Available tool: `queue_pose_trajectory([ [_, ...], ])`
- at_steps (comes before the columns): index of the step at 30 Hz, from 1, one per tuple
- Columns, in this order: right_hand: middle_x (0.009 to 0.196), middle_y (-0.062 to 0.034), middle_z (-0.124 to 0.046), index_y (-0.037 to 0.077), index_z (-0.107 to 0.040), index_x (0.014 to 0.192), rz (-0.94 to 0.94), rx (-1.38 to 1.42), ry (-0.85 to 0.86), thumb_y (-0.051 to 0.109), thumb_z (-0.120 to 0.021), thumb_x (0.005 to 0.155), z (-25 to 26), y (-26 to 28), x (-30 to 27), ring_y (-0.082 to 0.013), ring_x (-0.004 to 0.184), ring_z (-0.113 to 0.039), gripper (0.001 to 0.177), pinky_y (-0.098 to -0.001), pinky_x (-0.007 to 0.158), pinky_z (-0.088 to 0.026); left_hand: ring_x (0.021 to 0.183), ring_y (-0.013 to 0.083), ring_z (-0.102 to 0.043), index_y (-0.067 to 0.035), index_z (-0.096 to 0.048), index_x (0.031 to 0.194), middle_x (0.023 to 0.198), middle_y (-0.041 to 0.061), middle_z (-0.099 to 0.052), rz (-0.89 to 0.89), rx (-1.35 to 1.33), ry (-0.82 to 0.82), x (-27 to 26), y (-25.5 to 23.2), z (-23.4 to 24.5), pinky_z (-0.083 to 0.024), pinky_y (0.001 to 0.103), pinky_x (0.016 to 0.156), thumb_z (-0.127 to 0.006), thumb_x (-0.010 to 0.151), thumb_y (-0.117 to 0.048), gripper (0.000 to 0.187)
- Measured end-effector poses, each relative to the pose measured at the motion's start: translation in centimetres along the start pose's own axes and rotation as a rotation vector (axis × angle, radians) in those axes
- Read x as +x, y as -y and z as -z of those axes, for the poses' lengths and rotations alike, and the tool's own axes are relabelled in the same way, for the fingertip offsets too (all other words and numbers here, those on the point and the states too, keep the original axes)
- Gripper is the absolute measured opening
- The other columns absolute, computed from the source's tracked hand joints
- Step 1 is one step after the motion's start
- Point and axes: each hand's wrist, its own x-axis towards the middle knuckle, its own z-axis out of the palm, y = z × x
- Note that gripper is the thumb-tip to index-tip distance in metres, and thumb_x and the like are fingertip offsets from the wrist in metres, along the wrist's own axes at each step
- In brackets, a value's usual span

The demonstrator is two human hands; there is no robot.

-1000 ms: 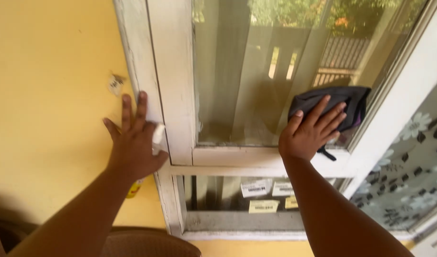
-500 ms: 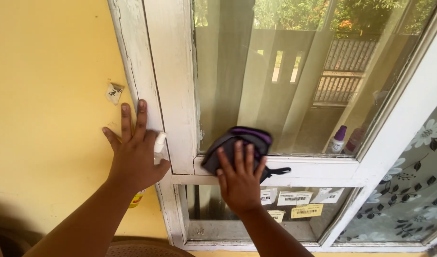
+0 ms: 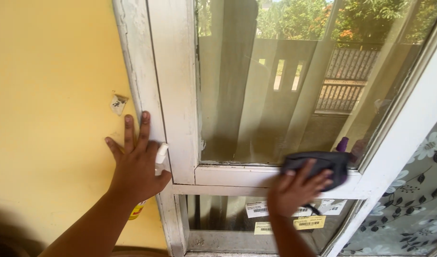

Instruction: Cleaning a glass window using a spray bottle and a cloth.

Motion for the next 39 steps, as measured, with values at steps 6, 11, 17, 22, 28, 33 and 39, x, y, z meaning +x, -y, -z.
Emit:
queue_pose_trajectory([
  [6,0.167,-0.0278,-0.010,0.021,-0.032,0.160,0.487,0.062,0.536,0.035,-0.049,0.097,2.7,15.4,-8.8,-0.0562,0.150,-0.005,0.067,-0.0765,0.110,-0.004,0.155,0.0451,0.012,-0.009,-0.067,0.110,0.173,0.014,-0.002,-0.004,0.001,-0.054,-0.1,0.4,-0.5,-0.001,0.089,0.102,-0.078,0.059,-0.032,0.057],
  [11,0.167,-0.0219,-0.019,0.026,-0.035,0.160,0.595,0.122,0.713,0.039,-0.050,0.101,3.2,13.0,-7.7,-0.0481,0.152,-0.013,0.062,-0.0743,0.112,-0.003,0.155,0.0451,0.013,-0.009,-0.067,0.110,0.173,0.015,-0.002,0.000,0.002,-0.043,-0.3,0.8,-0.8,-0.001,0.089,0.103,-0.079,0.058,-0.034,0.060],
  [17,0.167,-0.0254,-0.017,0.025,-0.036,0.158,0.435,-0.029,0.378,0.043,-0.046,0.101,3.2,1.1,-2.0,-0.0515,0.153,-0.012,0.061,-0.0703,0.119,-0.005,0.156,0.0447,0.014,-0.011,-0.066,0.112,0.174,0.014,-0.001,0.043,0.035,-0.014,-0.1,1.1,-0.9,-0.002,0.088,0.105,-0.082,0.059,-0.038,0.062],
  [22,0.170,-0.0302,-0.004,0.018,-0.027,0.164,0.183,-0.062,0.247,0.041,-0.041,0.104,4.2,-5.9,3.1,-0.0562,0.155,-0.004,0.066,-0.0691,0.123,-0.005,0.156,0.0454,0.015,-0.010,-0.065,0.113,0.171,0.015,0.000,0.057,0.073,-0.015,0.0,1.1,-1.2,-0.004,0.087,0.106,-0.084,0.057,-0.039,0.066],
  [28,0.171,-0.0346,0.005,0.011,-0.013,0.171,-0.391,0.247,-0.016,0.039,-0.033,0.115,1.4,-3.3,0.6,-0.0614,0.156,0.000,0.066,-0.0744,0.122,-0.007,0.157,0.0464,0.015,-0.009,-0.064,0.109,0.175,0.015,0.004,0.125,0.113,-0.004,0.0,0.3,-0.8,-0.010,0.086,0.107,-0.085,0.059,-0.040,0.063],
  [33,0.167,-0.0325,-0.007,0.018,-0.034,0.160,0.238,0.130,0.258,0.037,-0.043,0.102,2.6,6.1,-3.4,-0.0612,0.152,-0.004,0.061,-0.0778,0.114,-0.001,0.156,0.0418,0.014,-0.009,-0.062,0.121,0.176,0.011,0.005,0.180,0.114,0.040,0.0,-1.0,0.4,-0.015,0.080,0.109,-0.081,0.059,-0.038,0.070],
  [39,0.164,-0.0239,-0.023,0.028,-0.043,0.153,0.627,0.053,0.423,0.047,-0.050,0.096,2.8,0.1,0.3,-0.0463,0.153,-0.016,0.061,-0.0738,0.115,-0.003,0.158,0.0296,0.009,-0.010,-0.055,0.134,0.174,0.002,0.001,0.286,0.155,0.124,-0.1,-2.5,2.9,-0.017,0.078,0.110,-0.079,0.067,-0.041,0.077],
])
